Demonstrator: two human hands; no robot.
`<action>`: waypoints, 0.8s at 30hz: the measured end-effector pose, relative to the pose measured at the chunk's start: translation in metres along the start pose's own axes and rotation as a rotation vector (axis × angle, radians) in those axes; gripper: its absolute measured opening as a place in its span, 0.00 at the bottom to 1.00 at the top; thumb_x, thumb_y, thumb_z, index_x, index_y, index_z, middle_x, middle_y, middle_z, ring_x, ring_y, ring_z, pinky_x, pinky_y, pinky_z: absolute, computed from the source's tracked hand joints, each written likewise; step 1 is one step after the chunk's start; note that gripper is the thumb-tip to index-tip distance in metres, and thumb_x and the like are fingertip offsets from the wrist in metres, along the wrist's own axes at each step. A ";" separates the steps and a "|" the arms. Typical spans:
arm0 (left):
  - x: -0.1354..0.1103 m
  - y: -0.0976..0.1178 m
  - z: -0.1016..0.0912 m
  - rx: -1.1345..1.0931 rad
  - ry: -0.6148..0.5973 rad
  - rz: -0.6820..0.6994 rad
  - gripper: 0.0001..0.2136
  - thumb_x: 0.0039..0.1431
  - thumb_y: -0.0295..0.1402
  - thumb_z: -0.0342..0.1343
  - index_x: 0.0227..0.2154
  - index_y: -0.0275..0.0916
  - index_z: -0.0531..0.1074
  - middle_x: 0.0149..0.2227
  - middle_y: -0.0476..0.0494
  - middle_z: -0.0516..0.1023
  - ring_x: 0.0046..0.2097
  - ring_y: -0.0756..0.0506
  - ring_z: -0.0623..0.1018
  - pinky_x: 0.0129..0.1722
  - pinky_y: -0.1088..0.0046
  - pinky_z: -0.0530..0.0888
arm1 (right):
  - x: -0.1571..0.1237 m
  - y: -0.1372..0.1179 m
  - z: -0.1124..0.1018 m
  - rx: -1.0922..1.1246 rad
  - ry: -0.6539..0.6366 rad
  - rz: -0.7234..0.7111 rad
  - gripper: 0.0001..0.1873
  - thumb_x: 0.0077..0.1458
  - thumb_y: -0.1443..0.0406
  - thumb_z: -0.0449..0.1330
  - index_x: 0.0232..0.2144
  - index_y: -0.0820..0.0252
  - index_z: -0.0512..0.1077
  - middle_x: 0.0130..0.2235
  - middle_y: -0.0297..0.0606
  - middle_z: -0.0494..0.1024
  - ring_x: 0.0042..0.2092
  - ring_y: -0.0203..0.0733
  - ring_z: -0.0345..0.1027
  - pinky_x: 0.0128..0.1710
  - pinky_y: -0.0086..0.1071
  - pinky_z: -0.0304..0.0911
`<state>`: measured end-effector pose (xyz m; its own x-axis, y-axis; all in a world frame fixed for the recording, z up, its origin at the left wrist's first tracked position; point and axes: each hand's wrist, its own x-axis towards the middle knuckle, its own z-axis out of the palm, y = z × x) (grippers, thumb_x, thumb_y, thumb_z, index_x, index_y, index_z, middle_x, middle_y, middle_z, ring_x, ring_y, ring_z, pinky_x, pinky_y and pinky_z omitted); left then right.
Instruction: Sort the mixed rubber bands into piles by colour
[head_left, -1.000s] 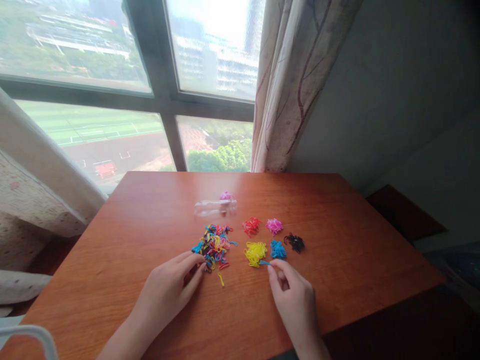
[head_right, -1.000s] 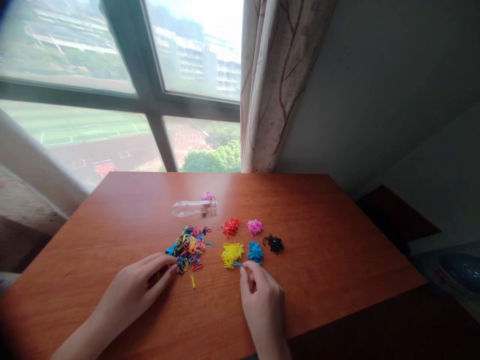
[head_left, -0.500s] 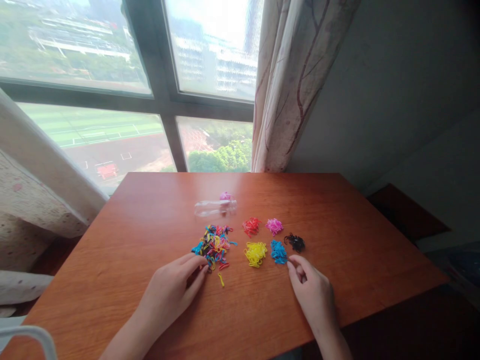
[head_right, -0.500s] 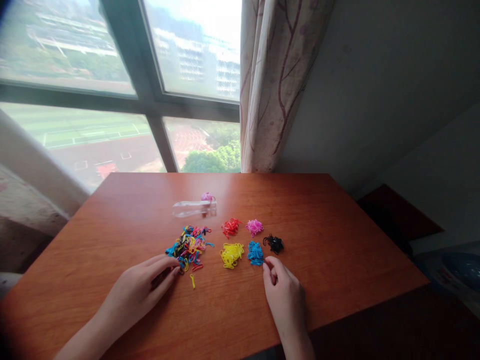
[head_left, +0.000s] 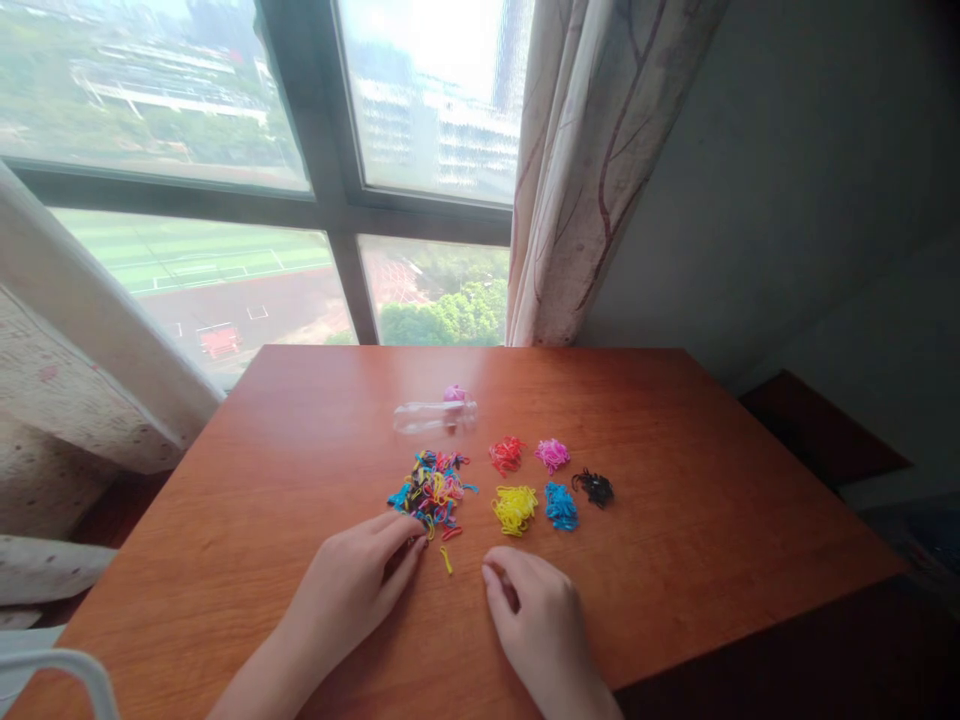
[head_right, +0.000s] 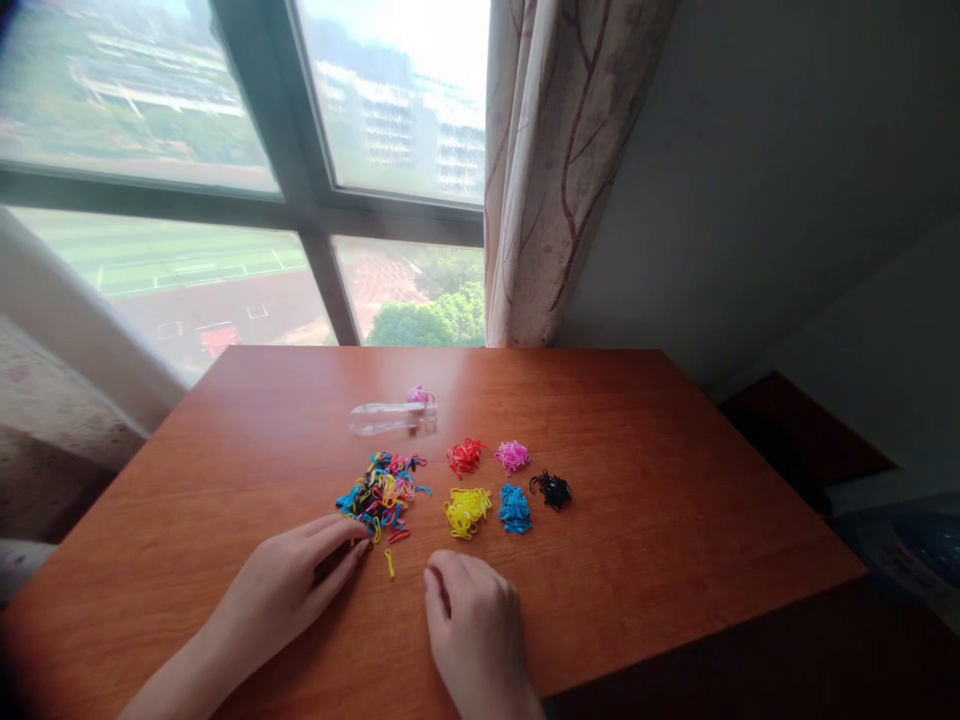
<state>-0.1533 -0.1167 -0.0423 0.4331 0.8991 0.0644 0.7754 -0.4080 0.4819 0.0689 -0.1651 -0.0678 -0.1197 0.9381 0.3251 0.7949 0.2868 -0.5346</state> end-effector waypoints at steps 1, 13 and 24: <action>0.000 0.000 0.001 -0.002 -0.002 0.001 0.11 0.66 0.34 0.45 0.36 0.44 0.73 0.35 0.47 0.79 0.36 0.47 0.79 0.36 0.76 0.72 | 0.000 -0.006 0.004 -0.001 -0.014 -0.017 0.12 0.63 0.67 0.50 0.33 0.55 0.73 0.27 0.33 0.76 0.29 0.37 0.71 0.31 0.27 0.57; 0.000 0.008 0.004 0.014 -0.017 0.106 0.11 0.65 0.29 0.45 0.37 0.44 0.74 0.33 0.47 0.78 0.35 0.48 0.78 0.34 0.77 0.71 | 0.006 -0.018 0.008 0.000 -0.109 0.015 0.08 0.61 0.67 0.52 0.33 0.54 0.71 0.28 0.30 0.76 0.30 0.37 0.69 0.31 0.28 0.51; 0.007 0.013 0.015 0.205 -0.104 0.125 0.10 0.65 0.27 0.45 0.35 0.41 0.71 0.34 0.47 0.78 0.36 0.45 0.79 0.35 0.73 0.71 | 0.005 -0.017 0.010 0.028 -0.103 0.004 0.09 0.60 0.69 0.51 0.33 0.54 0.71 0.30 0.31 0.76 0.32 0.38 0.69 0.32 0.28 0.51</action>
<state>-0.1331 -0.1184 -0.0489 0.5680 0.8229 0.0167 0.7854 -0.5479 0.2880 0.0493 -0.1634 -0.0651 -0.1780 0.9538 0.2420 0.7788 0.2869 -0.5579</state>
